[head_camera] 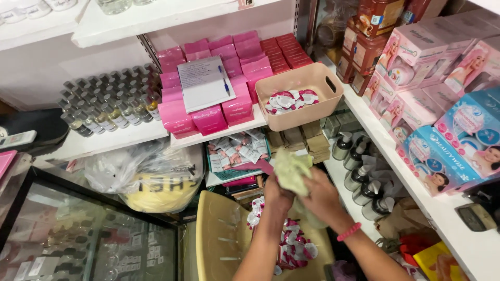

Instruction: The person writes on a notepad with a pen, then picks up a green cloth and wipes small pink and white packaged items on a yellow chair. The person places the cleaned items into a beige plastic tray on a shelf.

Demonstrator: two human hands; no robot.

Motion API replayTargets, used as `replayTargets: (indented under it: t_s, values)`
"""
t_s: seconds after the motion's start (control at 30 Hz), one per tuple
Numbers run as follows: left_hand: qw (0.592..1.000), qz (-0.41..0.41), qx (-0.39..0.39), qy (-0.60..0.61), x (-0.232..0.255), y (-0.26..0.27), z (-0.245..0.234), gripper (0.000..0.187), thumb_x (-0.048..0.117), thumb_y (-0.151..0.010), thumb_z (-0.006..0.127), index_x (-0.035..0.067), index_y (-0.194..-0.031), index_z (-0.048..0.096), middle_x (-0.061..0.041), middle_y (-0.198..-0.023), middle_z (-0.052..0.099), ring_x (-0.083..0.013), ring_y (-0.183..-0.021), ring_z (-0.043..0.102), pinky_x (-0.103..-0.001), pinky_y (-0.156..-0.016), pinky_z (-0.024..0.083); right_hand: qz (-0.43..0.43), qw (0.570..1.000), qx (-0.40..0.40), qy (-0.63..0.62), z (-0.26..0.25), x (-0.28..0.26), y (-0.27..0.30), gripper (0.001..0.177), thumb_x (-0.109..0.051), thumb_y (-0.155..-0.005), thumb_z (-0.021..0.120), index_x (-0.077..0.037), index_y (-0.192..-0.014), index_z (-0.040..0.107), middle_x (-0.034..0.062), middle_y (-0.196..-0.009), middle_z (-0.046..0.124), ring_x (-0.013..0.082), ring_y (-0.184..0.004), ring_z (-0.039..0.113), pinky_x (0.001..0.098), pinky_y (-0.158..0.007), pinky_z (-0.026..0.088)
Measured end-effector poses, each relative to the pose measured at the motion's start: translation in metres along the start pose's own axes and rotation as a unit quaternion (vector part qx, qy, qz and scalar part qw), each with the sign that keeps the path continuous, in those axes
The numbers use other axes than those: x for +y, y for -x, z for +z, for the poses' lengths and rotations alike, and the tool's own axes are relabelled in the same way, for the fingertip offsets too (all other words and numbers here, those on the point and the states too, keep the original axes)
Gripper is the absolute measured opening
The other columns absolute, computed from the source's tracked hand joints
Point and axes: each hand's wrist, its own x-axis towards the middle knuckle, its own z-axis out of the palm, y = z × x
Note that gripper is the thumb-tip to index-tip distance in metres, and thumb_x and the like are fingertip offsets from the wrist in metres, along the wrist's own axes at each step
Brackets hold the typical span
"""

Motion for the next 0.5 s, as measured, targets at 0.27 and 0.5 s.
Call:
replayTargets:
  t_s: [0.27,0.5]
  values:
    - [0.987,0.136,-0.076,-0.047,0.042,-0.074,0.115,0.022,0.023,-0.104,0.050,0.010,-0.112,0.065,-0.006,-0.097,0.070,-0.0212,-0.082,0.065,-0.039,-0.064,0.052,0.127,0.921,0.204,-0.306,-0.067,0.034,-0.085,0.031,-0.015,-0.096,0.072,-0.001,-0.123,0.071,0.0113,-0.119,0.074,0.0178,-0.107,0.071,0.0311,-0.094,0.054]
    - [0.929,0.364,0.010,-0.065,0.061,-0.194,0.162,0.017,0.013,-0.107,0.045,0.003,-0.120,0.049,-0.011,-0.106,0.067,-0.0228,-0.094,0.068,-0.040,-0.082,0.057,0.085,0.895,0.234,-0.371,-0.061,0.049,-0.151,0.026,-0.017,-0.100,0.071,-0.001,-0.120,0.071,0.0071,-0.115,0.072,0.0149,-0.102,0.067,0.0303,-0.089,0.053]
